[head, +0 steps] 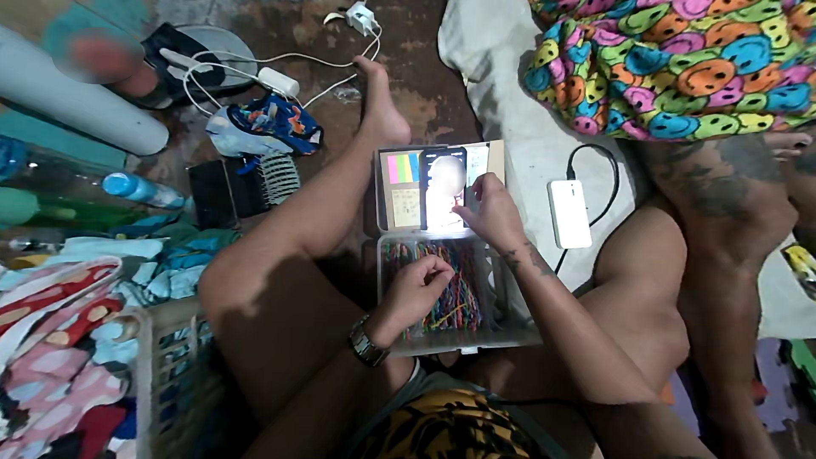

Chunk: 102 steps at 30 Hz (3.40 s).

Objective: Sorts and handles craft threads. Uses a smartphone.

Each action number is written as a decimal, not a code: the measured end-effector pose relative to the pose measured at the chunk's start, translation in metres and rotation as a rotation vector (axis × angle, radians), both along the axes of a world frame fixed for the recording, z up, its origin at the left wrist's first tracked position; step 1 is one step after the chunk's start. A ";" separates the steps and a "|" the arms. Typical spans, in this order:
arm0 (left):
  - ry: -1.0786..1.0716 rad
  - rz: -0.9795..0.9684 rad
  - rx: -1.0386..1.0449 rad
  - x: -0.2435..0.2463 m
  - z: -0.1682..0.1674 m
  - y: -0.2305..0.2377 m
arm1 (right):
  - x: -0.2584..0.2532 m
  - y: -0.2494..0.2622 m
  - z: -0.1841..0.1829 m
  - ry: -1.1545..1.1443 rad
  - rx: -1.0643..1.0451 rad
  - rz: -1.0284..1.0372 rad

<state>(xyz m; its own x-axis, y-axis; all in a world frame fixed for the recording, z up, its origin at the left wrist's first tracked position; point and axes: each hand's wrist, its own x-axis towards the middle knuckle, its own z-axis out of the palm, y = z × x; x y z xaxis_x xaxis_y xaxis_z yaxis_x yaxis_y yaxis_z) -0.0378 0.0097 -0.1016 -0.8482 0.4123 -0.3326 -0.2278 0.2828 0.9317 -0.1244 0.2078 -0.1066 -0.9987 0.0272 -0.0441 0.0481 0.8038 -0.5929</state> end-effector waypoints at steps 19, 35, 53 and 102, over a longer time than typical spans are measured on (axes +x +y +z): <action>-0.017 -0.009 0.013 -0.001 0.004 0.000 | -0.031 0.000 -0.010 0.128 -0.286 -0.222; -0.039 -0.058 0.000 0.000 0.002 0.004 | -0.034 0.005 -0.018 0.079 -0.228 -0.185; -0.029 -0.067 0.019 0.002 0.000 0.005 | -0.016 -0.010 -0.018 0.284 0.241 0.266; -0.059 -0.386 -0.540 -0.006 -0.030 0.038 | 0.006 -0.005 0.005 0.097 0.051 0.106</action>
